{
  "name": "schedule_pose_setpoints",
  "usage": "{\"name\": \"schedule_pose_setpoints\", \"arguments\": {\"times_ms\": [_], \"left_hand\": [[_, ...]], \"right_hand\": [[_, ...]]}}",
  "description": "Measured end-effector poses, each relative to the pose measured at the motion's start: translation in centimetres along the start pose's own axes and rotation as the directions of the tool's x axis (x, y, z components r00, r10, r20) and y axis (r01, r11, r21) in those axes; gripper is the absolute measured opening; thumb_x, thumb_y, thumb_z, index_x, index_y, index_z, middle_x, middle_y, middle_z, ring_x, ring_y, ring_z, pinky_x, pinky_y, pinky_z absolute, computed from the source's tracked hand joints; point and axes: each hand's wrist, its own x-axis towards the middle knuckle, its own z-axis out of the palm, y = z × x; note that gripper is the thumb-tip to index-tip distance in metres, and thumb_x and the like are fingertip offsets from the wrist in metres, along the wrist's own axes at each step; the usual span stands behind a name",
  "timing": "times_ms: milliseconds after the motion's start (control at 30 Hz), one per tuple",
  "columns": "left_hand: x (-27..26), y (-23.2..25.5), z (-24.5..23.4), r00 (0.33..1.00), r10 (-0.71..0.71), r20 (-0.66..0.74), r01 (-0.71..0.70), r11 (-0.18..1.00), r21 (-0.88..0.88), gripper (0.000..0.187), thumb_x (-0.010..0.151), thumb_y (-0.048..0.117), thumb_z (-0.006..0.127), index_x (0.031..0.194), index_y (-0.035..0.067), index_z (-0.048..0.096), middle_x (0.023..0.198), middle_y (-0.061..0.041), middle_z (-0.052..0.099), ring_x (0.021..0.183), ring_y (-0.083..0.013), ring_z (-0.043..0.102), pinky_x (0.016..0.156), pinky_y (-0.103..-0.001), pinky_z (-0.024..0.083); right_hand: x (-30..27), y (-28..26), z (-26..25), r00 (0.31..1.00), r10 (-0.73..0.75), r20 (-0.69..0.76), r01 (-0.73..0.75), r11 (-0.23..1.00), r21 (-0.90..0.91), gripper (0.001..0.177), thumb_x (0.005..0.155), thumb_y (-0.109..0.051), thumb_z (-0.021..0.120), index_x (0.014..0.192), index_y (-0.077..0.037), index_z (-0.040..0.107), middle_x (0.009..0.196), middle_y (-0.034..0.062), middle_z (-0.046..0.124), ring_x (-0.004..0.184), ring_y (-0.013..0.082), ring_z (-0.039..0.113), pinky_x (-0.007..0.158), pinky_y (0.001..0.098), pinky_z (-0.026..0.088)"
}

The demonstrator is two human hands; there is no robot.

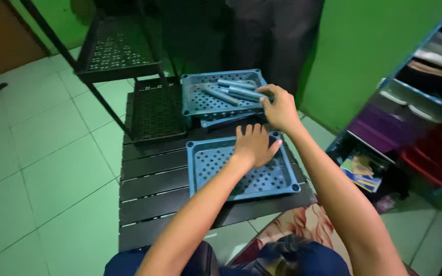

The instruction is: The person assembles a light blue plastic stool by inserting cylindrical legs into the perforated seat frame. They repeatedly insert and remove the legs, then place the assembled stool on a black table.

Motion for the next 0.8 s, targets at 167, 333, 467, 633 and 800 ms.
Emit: {"name": "schedule_pose_setpoints", "arguments": {"times_ms": [167,333,467,633,800], "left_hand": [[-3.4,-4.2,-4.3,0.996,-0.053,-0.066,0.05,0.998,-0.046,0.042,0.096,0.039,0.058,0.117,0.003,0.06,0.12,-0.017,0.059,0.117,-0.0378,0.053,0.099,-0.057,0.037],[-4.2,-9.1,-6.8,0.968,-0.115,-0.222,0.117,0.993,-0.002,0.039,0.094,0.027,0.061,0.123,0.002,0.058,0.123,-0.018,0.057,0.117,-0.0378,0.052,0.095,-0.055,0.039],[-3.5,-12.0,-5.3,0.935,0.001,-0.353,0.035,0.995,0.096,0.052,0.088,0.021,0.065,0.133,-0.001,0.054,0.13,-0.02,0.055,0.125,-0.0361,0.05,0.1,-0.054,0.039],[-1.8,-13.6,-2.4,0.968,-0.057,-0.246,0.095,0.985,0.146,0.056,0.083,0.015,0.067,0.136,0.001,0.054,0.129,-0.017,0.056,0.128,-0.0343,0.049,0.103,-0.062,0.034],[-0.9,-14.7,-0.9,0.97,-0.094,-0.225,0.131,0.979,0.156,0.05,0.083,0.002,0.065,0.132,0.008,0.057,0.129,-0.014,0.057,0.123,-0.035,0.053,0.104,-0.064,0.032]], "right_hand": [[1.8,0.9,4.1,0.998,0.069,0.015,-0.068,0.997,-0.048,0.027,0.086,-0.014,0.073,0.113,-0.01,0.074,0.109,0.014,0.076,0.099,0.0311,0.073,0.087,0.0412,0.055],[2.1,2.2,6.2,1.0,0.016,0.016,-0.013,0.987,-0.162,0.029,0.088,-0.023,0.075,0.116,-0.016,0.074,0.112,0.0125,0.075,0.109,0.0329,0.068,0.095,0.0464,0.048],[0.9,3.5,6.2,0.995,-0.023,-0.097,0.003,0.979,-0.202,0.034,0.089,-0.024,0.074,0.122,-0.015,0.07,0.127,0.0149,0.067,0.122,0.0361,0.058,0.101,0.0518,0.04],[-0.4,4.7,4.5,0.993,0.098,-0.069,-0.112,0.963,-0.245,0.029,0.089,-0.024,0.072,0.117,-0.017,0.073,0.132,0.0152,0.063,0.123,0.0358,0.056,0.101,0.0527,0.04],[-1.1,5.1,3.1,0.949,0.254,0.187,-0.203,0.946,-0.254,0.037,0.083,-0.028,0.075,0.118,-0.019,0.07,0.13,0.0131,0.062,0.104,0.0316,0.066,0.102,0.0528,0.038]]}}
